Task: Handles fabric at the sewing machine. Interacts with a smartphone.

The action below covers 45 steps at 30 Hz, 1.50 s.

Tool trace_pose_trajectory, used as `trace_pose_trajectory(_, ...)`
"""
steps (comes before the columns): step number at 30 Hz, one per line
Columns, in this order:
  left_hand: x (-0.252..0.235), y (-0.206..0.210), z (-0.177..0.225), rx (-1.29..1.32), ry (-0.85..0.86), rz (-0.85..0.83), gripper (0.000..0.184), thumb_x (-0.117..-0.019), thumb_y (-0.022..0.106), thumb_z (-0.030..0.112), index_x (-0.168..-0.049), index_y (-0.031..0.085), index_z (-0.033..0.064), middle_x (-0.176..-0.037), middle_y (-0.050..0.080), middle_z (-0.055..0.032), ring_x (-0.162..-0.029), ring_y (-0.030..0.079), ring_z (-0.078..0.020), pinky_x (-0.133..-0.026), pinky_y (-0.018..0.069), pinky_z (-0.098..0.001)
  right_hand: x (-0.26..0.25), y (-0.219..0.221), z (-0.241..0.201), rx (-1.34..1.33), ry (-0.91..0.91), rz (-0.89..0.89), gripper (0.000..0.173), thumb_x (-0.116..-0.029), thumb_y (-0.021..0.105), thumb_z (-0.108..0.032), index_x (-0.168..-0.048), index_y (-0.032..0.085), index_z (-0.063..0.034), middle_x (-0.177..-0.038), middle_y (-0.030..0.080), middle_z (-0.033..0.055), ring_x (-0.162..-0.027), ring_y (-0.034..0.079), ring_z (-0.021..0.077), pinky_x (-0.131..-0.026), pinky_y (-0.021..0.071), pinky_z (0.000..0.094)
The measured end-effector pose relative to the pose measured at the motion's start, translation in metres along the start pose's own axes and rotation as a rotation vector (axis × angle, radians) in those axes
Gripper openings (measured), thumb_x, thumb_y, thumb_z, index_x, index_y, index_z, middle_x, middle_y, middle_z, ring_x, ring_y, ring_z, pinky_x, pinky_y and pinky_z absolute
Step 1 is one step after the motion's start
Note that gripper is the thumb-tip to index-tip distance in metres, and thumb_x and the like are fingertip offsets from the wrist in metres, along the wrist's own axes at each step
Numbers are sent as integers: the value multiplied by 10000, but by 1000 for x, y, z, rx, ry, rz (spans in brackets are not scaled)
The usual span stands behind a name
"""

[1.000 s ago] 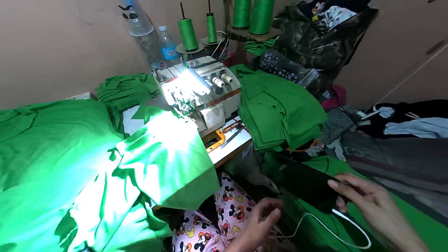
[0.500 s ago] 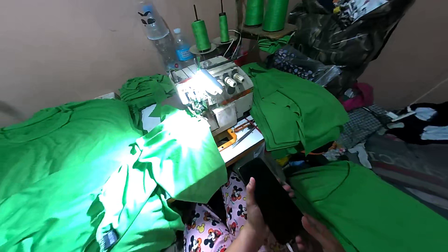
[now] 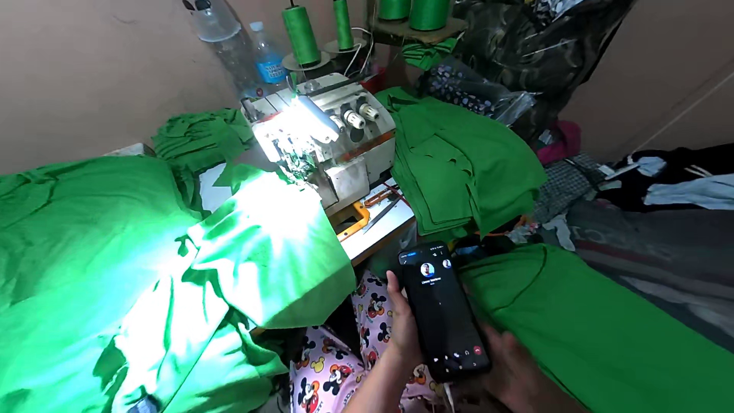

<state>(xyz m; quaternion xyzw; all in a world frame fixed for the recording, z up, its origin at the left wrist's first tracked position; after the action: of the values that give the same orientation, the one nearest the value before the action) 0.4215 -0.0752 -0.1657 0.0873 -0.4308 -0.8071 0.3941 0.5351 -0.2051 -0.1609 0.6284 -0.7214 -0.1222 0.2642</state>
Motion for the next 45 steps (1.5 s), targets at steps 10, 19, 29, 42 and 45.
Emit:
trace_pose_trajectory(10,-3,-2,18,-430,150,220,751,-1076,26,514,-1298,502,-23,-1018,739,-38,-936,727,-89,-839,621,-297,-21,1,-4,-250,152,-136,615,-921,670,-262,-1444,351,-208,-1241,692,42,-1093,714,273,-859,633,473)
trace_pose_trajectory(19,-9,-2,13,-443,208,216,732,-1091,42,468,-1242,547,-41,-982,742,-52,-907,732,-97,-824,625,-300,-24,15,-10,1,124,88,669,-824,646,29,-1416,356,-85,-1146,706,13,-1011,728,161,-859,637,370)
trace_pose_trajectory(29,-10,3,8,-504,215,294,694,-1105,60,419,-1207,565,-47,-965,718,-53,-898,710,-65,-827,607,-273,-33,21,6,289,13,354,941,-594,867,-94,-1411,407,-23,-1144,690,53,-995,719,118,-818,630,276)
trace_pose_trajectory(42,-13,1,0,-591,177,118,761,-1090,76,483,-1299,479,-128,-1075,695,-98,-992,687,-56,-914,577,-267,-32,11,0,-29,27,427,419,-1034,300,-342,-1315,494,-99,-1037,738,-14,-945,728,101,-794,627,306)
trace_pose_trajectory(45,-6,-8,-2,-668,130,-45,835,-1055,232,597,-1451,288,-135,-1244,615,-142,-1085,644,-62,-961,546,-265,-40,12,3,-56,-3,560,428,-1053,226,-300,-1321,490,-95,-1008,731,-7,-910,728,91,-760,625,286)
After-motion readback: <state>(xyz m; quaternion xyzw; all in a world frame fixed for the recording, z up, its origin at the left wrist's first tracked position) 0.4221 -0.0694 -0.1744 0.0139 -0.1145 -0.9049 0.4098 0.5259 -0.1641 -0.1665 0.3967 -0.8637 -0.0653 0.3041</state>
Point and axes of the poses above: each hand's wrist, its own x-axis away from the middle knuckle, its own y-axis out of the palm, z = x × y, the point moved 1 cm from there along -x, towards the middle knuckle
